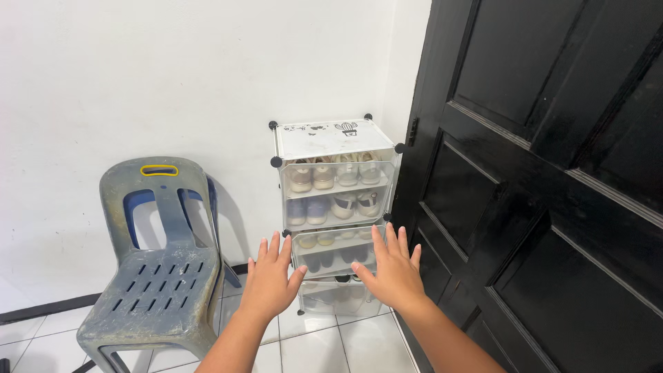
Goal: The person removes multiple pairs of shoes from a transparent shoe rack and places them on the floor. Then the person returns the shoes to the rack, arranging them on the shelves.
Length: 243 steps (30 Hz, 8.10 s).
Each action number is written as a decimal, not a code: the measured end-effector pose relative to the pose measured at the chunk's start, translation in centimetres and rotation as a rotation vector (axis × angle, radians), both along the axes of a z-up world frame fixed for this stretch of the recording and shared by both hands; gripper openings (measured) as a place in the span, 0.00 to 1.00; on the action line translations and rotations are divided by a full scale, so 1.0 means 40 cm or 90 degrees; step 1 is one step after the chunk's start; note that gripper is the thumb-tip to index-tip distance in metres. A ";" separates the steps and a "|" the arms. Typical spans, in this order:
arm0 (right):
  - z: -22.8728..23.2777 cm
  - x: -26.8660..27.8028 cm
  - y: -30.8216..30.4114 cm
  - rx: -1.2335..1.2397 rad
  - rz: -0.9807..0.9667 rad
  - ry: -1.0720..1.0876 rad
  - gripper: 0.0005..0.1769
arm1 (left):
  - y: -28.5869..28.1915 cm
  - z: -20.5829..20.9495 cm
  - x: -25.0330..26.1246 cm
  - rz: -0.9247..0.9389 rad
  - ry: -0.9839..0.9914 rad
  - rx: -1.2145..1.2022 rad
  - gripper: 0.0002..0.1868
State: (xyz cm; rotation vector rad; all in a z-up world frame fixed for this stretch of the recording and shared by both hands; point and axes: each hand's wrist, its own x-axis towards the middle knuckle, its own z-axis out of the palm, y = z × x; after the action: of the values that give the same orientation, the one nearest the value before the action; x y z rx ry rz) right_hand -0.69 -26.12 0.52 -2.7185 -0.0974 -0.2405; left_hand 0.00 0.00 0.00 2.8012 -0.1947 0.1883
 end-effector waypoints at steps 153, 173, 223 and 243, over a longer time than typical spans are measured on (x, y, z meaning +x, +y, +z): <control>-0.811 1.249 -0.497 0.610 -0.046 -0.032 0.11 | 0.096 -0.971 1.146 0.516 0.201 -0.087 0.13; -0.736 1.076 -0.625 0.575 0.066 0.161 0.14 | -0.154 -0.813 0.966 0.494 -0.143 -0.597 0.39; -0.273 1.385 -0.120 -0.112 0.094 0.171 0.45 | -0.192 -0.249 1.105 0.036 0.310 0.088 0.30; -0.253 1.305 -0.203 -0.163 0.137 0.061 0.27 | -0.458 -0.310 1.247 -0.085 -0.026 -0.233 0.27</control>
State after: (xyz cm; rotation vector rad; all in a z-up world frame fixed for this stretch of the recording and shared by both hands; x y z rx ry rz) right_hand 51.53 -34.25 -9.62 -2.9359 -0.4165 -0.0371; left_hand 49.90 -18.32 -12.41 2.4130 -0.3203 0.2247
